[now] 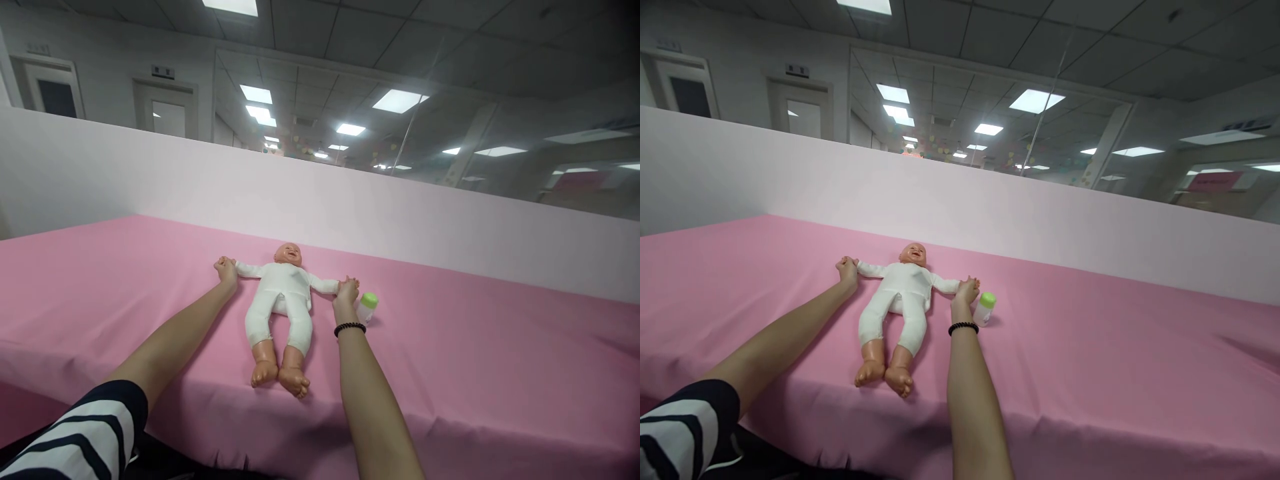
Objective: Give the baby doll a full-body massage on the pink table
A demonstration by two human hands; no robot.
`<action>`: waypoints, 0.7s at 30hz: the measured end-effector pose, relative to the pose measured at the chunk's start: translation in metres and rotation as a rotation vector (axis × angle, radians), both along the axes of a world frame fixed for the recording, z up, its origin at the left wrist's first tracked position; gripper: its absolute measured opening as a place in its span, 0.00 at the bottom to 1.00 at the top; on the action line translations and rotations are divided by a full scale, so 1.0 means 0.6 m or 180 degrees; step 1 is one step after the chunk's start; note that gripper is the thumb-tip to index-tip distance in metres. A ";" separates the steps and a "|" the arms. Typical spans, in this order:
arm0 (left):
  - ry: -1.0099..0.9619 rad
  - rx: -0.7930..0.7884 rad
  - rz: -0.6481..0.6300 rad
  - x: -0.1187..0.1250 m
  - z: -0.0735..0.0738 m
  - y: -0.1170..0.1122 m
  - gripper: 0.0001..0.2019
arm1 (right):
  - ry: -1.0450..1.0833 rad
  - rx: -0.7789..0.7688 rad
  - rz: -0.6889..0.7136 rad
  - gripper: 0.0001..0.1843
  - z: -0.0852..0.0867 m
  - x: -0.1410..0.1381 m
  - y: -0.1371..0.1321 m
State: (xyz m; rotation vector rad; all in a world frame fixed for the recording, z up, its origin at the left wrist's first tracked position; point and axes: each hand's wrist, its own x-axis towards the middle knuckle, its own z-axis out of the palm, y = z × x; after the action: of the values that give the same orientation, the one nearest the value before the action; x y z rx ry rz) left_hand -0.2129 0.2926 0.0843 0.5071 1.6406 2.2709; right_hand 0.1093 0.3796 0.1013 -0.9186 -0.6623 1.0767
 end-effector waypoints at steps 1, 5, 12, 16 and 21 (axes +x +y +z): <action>0.0007 0.0043 0.0014 0.001 0.001 0.000 0.18 | 0.0018 -0.0091 -0.0035 0.20 0.003 -0.002 -0.001; 0.0096 0.0168 -0.0046 0.009 0.006 -0.003 0.18 | -0.0019 -0.0183 0.0051 0.19 0.015 -0.011 -0.006; 0.0418 -0.0009 -0.0450 0.028 0.008 -0.010 0.16 | -0.0171 -0.0158 0.0276 0.17 0.023 -0.027 -0.016; 0.0560 -0.0216 -0.0658 0.008 0.035 0.017 0.17 | -0.0338 0.0033 0.0279 0.12 0.036 -0.021 -0.016; 0.0905 -0.0803 -0.1591 -0.045 0.104 0.088 0.12 | -0.1016 0.0347 0.0423 0.07 0.067 0.004 0.016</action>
State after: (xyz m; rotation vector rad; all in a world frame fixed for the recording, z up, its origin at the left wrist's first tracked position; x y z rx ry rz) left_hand -0.2399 0.3454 0.1468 1.0742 1.6586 1.6632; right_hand 0.1118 0.3891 0.1418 -0.9711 -1.0487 1.0081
